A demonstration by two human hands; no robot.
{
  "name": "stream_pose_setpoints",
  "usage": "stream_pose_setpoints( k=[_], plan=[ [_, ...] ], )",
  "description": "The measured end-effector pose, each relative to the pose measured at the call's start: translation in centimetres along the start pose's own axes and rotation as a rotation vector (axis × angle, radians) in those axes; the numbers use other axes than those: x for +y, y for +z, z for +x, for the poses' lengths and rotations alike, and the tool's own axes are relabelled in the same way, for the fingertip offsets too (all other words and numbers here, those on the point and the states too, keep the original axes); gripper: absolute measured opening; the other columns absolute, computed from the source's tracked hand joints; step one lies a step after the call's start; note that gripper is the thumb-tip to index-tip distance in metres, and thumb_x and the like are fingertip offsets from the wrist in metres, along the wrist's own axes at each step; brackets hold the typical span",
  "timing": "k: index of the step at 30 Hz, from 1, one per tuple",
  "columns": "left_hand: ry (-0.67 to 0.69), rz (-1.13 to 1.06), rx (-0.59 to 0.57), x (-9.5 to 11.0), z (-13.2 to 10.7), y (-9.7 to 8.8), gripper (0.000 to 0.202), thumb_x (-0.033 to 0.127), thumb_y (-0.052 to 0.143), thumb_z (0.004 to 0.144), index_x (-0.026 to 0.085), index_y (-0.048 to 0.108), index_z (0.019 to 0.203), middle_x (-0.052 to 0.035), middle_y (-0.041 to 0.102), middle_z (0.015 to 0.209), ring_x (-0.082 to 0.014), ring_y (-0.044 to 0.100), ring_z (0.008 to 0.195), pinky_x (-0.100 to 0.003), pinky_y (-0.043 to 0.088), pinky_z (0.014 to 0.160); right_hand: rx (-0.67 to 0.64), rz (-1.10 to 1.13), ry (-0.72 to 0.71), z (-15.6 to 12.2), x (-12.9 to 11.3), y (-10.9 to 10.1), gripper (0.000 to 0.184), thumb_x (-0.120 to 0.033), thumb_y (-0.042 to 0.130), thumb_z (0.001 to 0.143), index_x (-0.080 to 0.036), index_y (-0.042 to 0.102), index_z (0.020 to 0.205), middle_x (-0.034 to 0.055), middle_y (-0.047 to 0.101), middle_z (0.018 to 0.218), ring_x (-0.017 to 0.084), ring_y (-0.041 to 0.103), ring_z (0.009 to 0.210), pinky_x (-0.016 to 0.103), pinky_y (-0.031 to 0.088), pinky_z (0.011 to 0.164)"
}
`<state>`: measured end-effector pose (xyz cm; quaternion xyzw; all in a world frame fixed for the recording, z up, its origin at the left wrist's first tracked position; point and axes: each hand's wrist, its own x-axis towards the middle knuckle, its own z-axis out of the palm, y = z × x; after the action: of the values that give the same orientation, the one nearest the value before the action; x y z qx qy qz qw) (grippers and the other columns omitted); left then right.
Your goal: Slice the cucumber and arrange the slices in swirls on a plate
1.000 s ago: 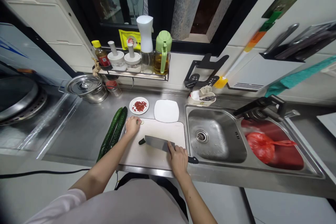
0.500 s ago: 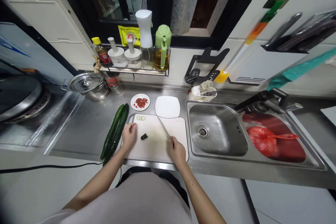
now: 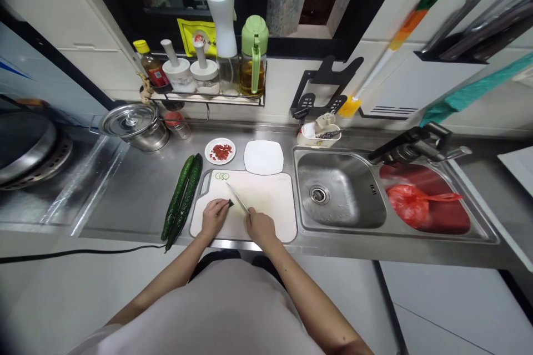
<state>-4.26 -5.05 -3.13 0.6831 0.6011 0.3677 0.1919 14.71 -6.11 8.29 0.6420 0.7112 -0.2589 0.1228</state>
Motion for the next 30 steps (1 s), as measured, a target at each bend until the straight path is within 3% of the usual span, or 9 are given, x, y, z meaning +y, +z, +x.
stream_pose_setpoints(
  k=[10,20,30],
  plan=[
    [0.011,0.038,-0.072,-0.11,0.02,-0.05,0.027,0.03,0.048,0.094,0.024,0.071,0.105,-0.0072,0.068,0.099,-0.0176,0.06,0.095,-0.032,0.05,0.088,-0.048,-0.024,-0.053,-0.18,-0.95,0.37,0.032,-0.025,0.028,0.098,-0.016,0.053,0.117,0.0137,0.07,0.095,0.023,0.067,0.093,0.031,0.042,0.076],
    [0.014,0.028,-0.079,-0.15,0.04,0.01,0.026,0.03,0.047,0.094,0.024,0.07,0.105,-0.0073,0.068,0.099,-0.0175,0.06,0.094,-0.034,0.049,0.088,-0.038,-0.022,-0.055,-0.34,-0.8,0.86,0.033,-0.023,0.029,0.097,-0.016,0.055,0.116,0.0131,0.071,0.096,0.024,0.066,0.092,0.031,0.041,0.074],
    [0.029,0.024,-0.06,-0.31,0.09,0.21,0.027,0.031,0.046,0.095,0.023,0.07,0.104,-0.0072,0.068,0.098,-0.0173,0.06,0.093,-0.032,0.05,0.087,-0.084,-0.015,-0.038,-0.84,-1.18,0.03,0.031,-0.023,0.03,0.097,-0.016,0.055,0.115,0.0134,0.07,0.096,0.023,0.066,0.092,0.03,0.041,0.073]
  ],
)
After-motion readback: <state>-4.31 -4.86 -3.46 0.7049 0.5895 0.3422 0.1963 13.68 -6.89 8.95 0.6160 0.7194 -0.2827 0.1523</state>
